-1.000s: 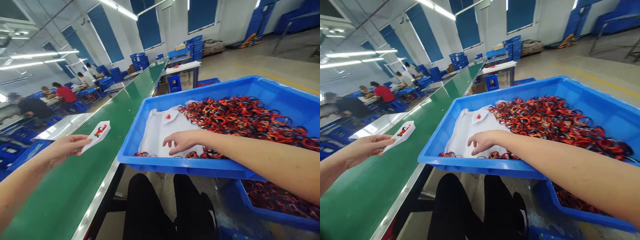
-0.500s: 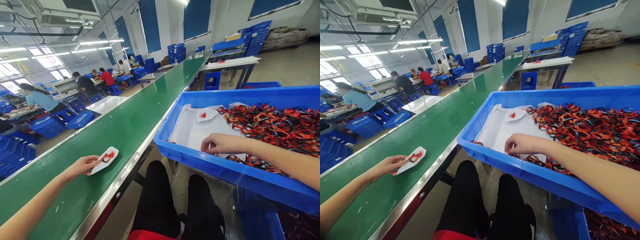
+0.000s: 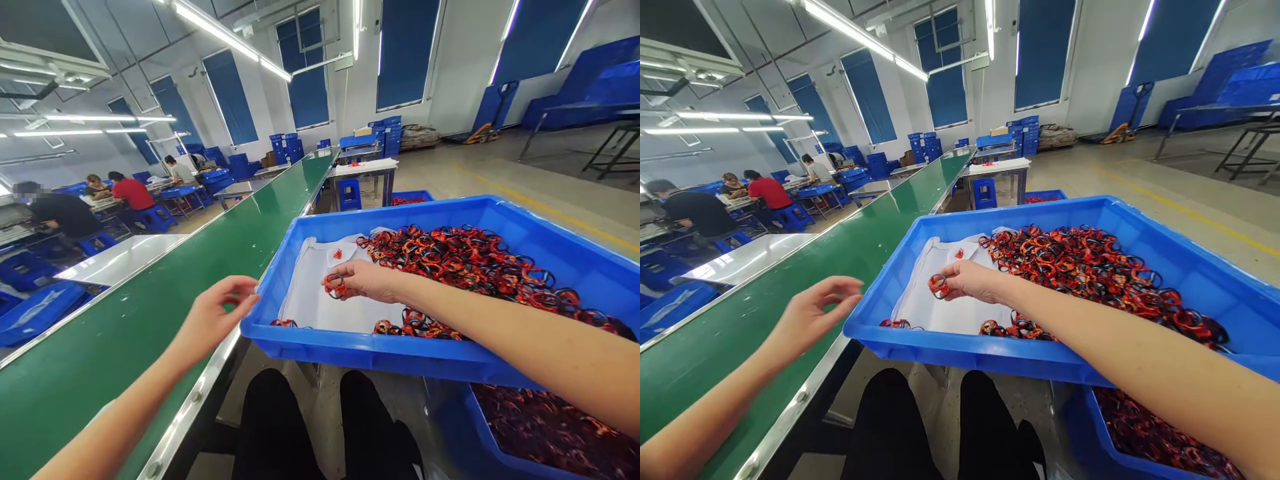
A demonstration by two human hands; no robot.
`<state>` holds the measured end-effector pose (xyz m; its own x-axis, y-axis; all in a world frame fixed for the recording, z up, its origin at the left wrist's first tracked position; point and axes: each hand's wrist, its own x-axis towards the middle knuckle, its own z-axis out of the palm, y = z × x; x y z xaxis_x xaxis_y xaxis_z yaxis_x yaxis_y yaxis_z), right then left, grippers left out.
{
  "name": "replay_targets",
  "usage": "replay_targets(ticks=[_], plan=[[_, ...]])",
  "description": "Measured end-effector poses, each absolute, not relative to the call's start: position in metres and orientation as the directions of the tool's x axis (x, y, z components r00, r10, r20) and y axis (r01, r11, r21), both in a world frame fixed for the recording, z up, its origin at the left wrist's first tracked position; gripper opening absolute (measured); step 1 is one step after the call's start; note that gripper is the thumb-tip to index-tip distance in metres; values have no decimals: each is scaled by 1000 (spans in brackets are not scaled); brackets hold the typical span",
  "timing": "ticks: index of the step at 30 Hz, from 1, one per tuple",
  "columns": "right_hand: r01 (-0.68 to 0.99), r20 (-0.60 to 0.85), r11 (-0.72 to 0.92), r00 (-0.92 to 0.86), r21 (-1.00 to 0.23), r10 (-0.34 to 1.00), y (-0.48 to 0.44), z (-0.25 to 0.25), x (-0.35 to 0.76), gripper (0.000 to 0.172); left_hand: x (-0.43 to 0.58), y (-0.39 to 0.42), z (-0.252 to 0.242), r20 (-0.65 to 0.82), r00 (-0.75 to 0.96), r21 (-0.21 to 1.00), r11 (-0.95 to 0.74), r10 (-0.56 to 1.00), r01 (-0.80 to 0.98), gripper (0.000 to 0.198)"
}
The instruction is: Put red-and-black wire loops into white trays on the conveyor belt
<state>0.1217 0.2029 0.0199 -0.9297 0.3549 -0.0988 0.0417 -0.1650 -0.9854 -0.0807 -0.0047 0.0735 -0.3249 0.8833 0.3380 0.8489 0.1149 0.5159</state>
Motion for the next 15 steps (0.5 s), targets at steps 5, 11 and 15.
replay_targets(ticks=[5, 11, 15], plan=[[17, -93, -211, -929, -977, 357, 203, 20, 121, 18, -33, 65, 69, 323, 58, 503, -223, 945, 835, 28], [53, -140, -299, -949, -953, 281, 205, 22, 122, 17, -26, 93, 66, 187, 55, 638, -164, 981, 752, 24], [76, -159, -310, -954, -948, 252, 206, 22, 122, 11, -36, 96, 59, 8, -61, 857, 25, 998, 515, 31]])
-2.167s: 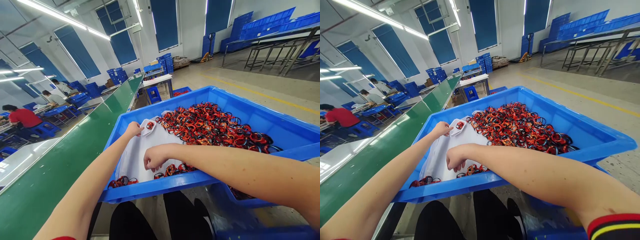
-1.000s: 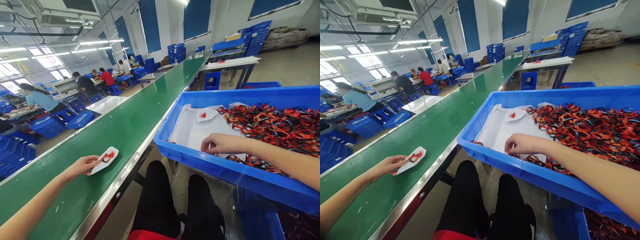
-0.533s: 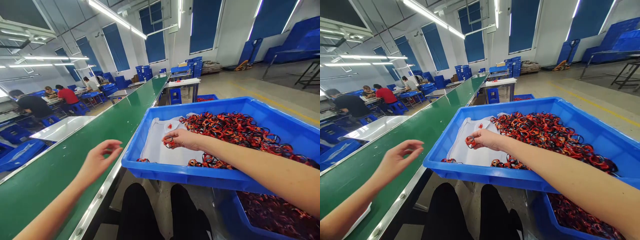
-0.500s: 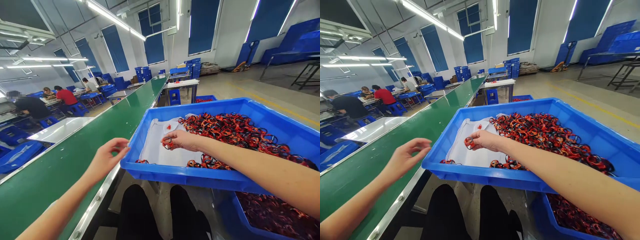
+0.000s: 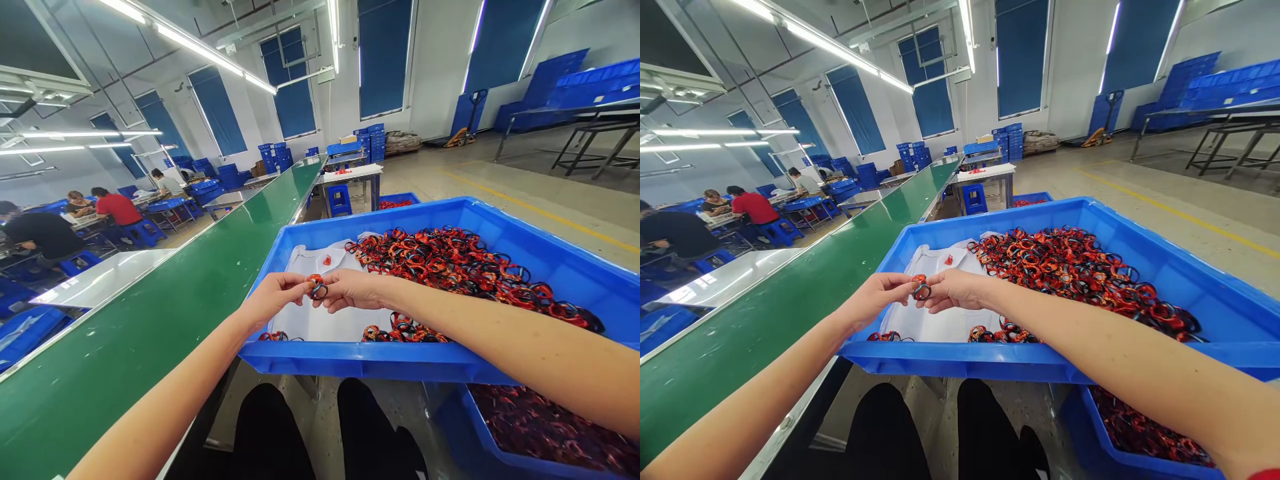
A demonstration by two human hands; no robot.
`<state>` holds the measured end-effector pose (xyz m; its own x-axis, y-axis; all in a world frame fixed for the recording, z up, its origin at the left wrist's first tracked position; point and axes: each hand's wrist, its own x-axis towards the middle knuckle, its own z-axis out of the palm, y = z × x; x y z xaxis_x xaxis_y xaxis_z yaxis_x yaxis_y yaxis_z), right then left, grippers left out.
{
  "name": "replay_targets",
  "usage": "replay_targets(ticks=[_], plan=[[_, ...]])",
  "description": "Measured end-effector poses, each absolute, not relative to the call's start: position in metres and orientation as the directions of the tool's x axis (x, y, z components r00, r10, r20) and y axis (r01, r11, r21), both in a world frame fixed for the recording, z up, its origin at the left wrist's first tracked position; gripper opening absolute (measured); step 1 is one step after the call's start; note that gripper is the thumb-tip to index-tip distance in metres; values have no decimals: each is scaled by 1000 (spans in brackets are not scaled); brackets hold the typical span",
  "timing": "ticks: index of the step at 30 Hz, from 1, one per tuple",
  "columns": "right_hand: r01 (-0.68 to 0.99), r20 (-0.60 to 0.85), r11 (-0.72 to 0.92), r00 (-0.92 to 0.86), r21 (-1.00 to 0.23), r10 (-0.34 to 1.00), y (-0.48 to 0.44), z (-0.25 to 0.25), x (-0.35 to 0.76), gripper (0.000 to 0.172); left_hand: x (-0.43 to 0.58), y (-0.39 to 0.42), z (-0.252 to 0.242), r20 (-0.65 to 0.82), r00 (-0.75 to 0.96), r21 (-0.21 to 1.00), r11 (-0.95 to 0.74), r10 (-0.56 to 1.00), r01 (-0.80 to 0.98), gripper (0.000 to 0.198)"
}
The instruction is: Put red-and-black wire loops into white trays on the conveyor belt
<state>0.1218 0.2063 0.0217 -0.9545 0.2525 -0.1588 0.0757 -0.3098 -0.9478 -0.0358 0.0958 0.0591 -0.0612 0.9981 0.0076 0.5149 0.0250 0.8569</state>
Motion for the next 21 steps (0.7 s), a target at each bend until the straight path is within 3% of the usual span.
replay_targets(ticks=[5, 10, 13, 21], plan=[[85, -162, -292, -954, -953, 251, 207, 20, 122, 10, -42, 98, 49, -97, -120, 939, 131, 988, 317, 34], [115, -190, -285, -949, -952, 251, 208, 21, 122, 14, -41, 98, 45, -123, -101, 950, 147, 987, 276, 33], [145, -204, -229, -944, -963, 260, 208, 18, 122, 16, -42, 105, 50, -87, -142, 929, 132, 986, 346, 36], [319, -308, 238, -948, -917, 82, 203, 5, 121, 22, -48, 206, 59, 98, -215, 768, 63, 972, 638, 36]])
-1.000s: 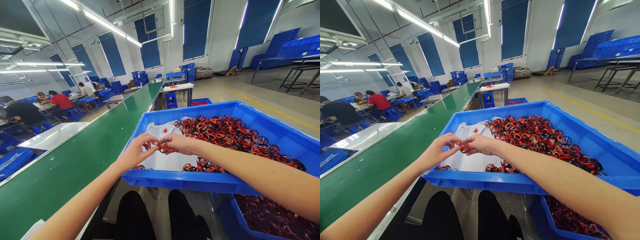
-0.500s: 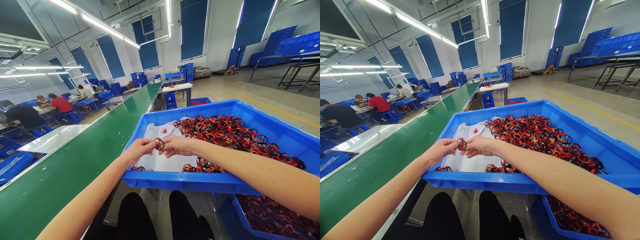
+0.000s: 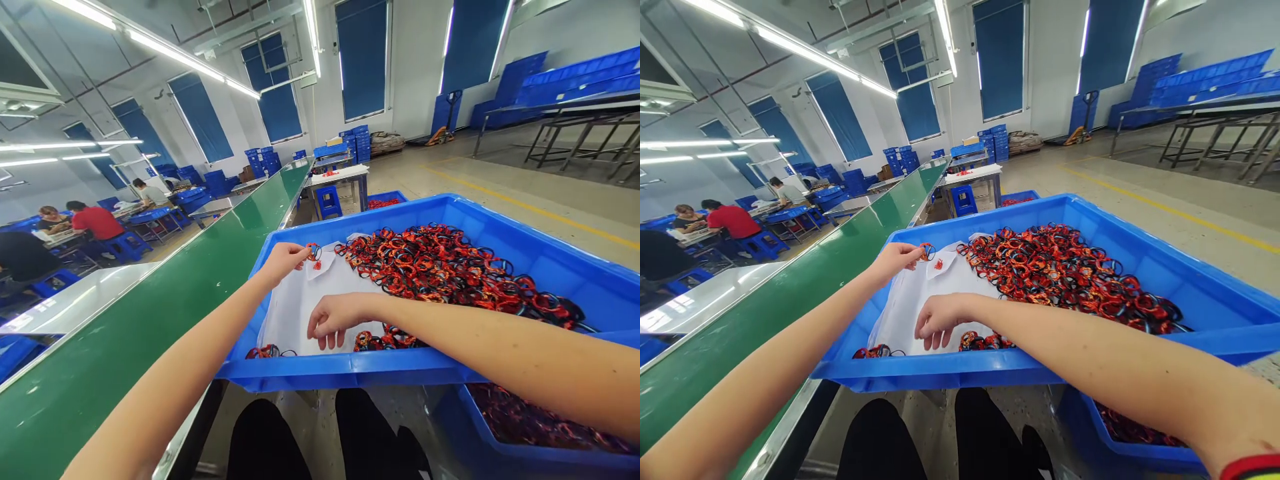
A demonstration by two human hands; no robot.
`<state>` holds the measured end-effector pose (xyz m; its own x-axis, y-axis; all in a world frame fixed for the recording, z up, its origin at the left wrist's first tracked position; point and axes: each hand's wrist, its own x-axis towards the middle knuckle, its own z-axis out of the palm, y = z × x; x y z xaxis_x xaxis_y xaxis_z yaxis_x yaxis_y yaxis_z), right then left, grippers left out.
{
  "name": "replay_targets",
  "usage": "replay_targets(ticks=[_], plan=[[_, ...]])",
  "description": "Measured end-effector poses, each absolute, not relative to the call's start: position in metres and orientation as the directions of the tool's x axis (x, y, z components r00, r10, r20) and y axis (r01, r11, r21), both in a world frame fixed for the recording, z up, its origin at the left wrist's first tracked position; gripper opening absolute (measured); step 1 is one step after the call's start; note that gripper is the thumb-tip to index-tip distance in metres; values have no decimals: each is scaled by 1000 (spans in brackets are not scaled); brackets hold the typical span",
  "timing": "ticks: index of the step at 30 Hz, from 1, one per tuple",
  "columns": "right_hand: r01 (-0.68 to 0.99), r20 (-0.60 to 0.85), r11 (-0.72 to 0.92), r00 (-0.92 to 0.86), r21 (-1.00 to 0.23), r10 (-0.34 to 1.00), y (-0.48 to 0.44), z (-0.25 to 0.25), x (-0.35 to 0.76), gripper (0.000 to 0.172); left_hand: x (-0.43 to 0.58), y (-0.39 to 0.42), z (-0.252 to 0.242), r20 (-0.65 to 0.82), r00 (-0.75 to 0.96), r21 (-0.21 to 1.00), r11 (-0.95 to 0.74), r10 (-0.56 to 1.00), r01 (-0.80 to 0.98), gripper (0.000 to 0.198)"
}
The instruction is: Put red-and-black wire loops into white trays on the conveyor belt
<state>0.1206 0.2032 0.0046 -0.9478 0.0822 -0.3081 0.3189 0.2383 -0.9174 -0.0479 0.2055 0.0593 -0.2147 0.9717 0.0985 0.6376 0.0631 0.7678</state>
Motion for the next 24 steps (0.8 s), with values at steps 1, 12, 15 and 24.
replay_targets(ticks=[1, 12, 15, 24], plan=[[326, -315, 255, -946, -911, 81, 203, 4, 120, 22, -49, 220, 55, 96, -218, 737, 78, 971, 671, 33], [312, -314, 440, -947, -842, 70, 202, 7, 114, 19, -83, 275, 11, -237, -399, 529, 462, 886, 711, 30], [299, -301, 515, -950, -804, 82, 201, 10, 114, 18, -76, 274, -1, -324, -395, 564, 511, 860, 649, 29], [300, -294, 649, -948, -699, 122, 209, 10, 121, 31, -74, 219, 59, -278, -338, 778, 417, 899, 470, 37]])
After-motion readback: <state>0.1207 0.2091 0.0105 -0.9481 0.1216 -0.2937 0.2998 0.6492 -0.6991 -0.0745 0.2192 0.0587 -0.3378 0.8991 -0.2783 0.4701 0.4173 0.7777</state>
